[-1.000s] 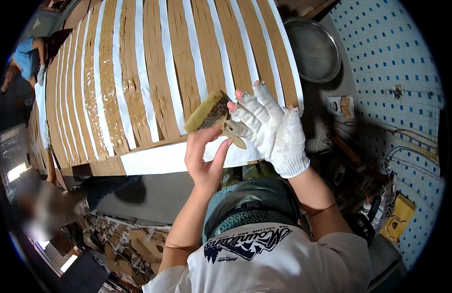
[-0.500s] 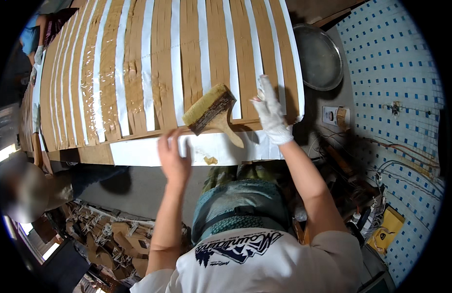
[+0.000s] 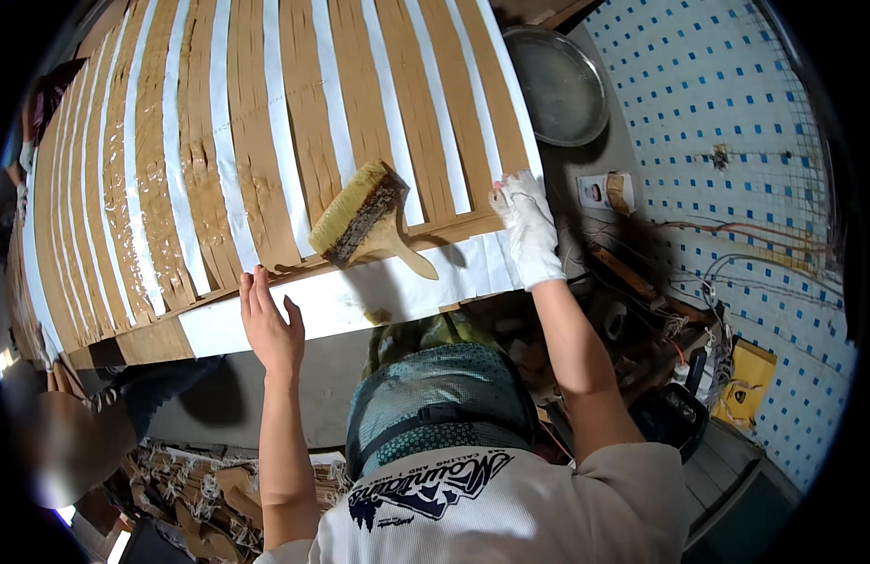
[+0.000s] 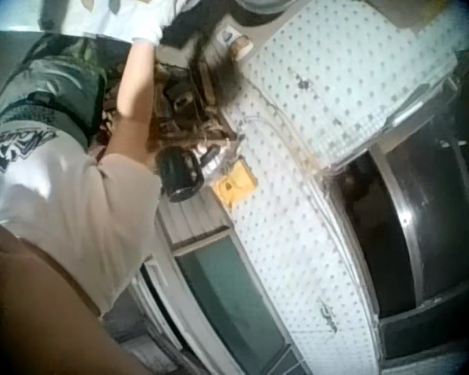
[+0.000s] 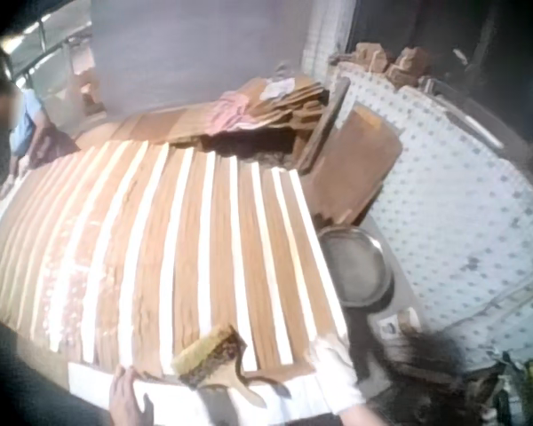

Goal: The person repeatedly brushes a liquid onto a large flat sheet of paper that has white stripes, then lifts and repositions the sheet. The person uses a brush and a metal bowl containing the liquid. Another person is visible in the background handling similar sheets.

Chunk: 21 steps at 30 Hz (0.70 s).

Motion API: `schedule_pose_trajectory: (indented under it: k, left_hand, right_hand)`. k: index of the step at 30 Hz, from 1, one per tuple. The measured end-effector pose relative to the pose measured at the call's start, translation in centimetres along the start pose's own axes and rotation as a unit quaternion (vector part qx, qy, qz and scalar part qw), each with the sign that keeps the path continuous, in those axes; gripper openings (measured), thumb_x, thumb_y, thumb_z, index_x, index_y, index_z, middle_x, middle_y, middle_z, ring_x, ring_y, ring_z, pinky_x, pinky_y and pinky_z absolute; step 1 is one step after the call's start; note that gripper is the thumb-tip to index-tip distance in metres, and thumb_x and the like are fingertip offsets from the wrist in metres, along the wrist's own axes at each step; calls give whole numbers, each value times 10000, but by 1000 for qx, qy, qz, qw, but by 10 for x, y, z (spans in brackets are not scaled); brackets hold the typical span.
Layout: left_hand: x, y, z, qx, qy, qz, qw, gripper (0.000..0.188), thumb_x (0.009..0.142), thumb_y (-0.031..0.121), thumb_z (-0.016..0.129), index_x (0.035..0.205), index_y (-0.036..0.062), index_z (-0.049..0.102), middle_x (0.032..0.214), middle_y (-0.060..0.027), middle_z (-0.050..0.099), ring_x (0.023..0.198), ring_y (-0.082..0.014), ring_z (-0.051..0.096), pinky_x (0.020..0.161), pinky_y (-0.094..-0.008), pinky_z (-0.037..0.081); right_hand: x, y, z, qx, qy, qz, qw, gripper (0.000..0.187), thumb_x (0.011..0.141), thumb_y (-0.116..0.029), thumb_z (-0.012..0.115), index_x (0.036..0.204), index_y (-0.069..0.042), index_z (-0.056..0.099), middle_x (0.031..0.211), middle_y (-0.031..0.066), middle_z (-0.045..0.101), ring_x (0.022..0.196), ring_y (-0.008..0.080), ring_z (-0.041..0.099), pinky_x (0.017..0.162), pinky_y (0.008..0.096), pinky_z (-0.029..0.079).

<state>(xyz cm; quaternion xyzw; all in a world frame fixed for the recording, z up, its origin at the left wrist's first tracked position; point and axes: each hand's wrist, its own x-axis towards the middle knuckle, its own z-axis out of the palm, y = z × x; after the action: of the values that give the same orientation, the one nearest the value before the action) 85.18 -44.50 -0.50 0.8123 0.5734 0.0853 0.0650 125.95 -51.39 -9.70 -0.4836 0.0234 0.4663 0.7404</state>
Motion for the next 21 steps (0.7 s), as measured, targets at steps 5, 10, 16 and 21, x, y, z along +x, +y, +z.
schedule_pose_trajectory:
  k: [5,10,16,21]
  left_hand:
    - [3,10,-16,-80,20,-23,996,484,879,54,666,1347,44,543,1376,-190,551,1328,-380,481,1095,-459,402]
    - [16,97,-71,-374,51,116,919,287,816,-46,765,1087,-12,677,1080,-132,668,1028,-256,627,873,-321,505]
    - [24,157,-96,-594,67,139,790,329,765,9,838,1064,-32,707,985,-131,691,843,-209,664,728,-300,533]
    - [32,157,-105,-538,91,220,809,263,760,-13,831,1006,-19,737,936,-105,661,801,-185,656,667,-285,523]
  right_hand:
    - [-100,-47,79,218,-54,65,972,407,1021,11,387,1425,20,440,1392,270,515,1270,409,559,1078,480,518]
    - [-180,-73,130,208,-188,77,957,585,941,22,464,1514,-63,386,1551,244,359,1435,393,378,1195,513,352]
    - [-222,-77,159,125,-247,14,961,807,925,-192,649,1590,-79,206,1616,229,263,1487,405,282,1209,524,291]
    - [-245,-78,167,81,-247,-13,966,983,874,-284,761,1604,-90,133,1643,194,204,1500,360,270,1206,492,287]
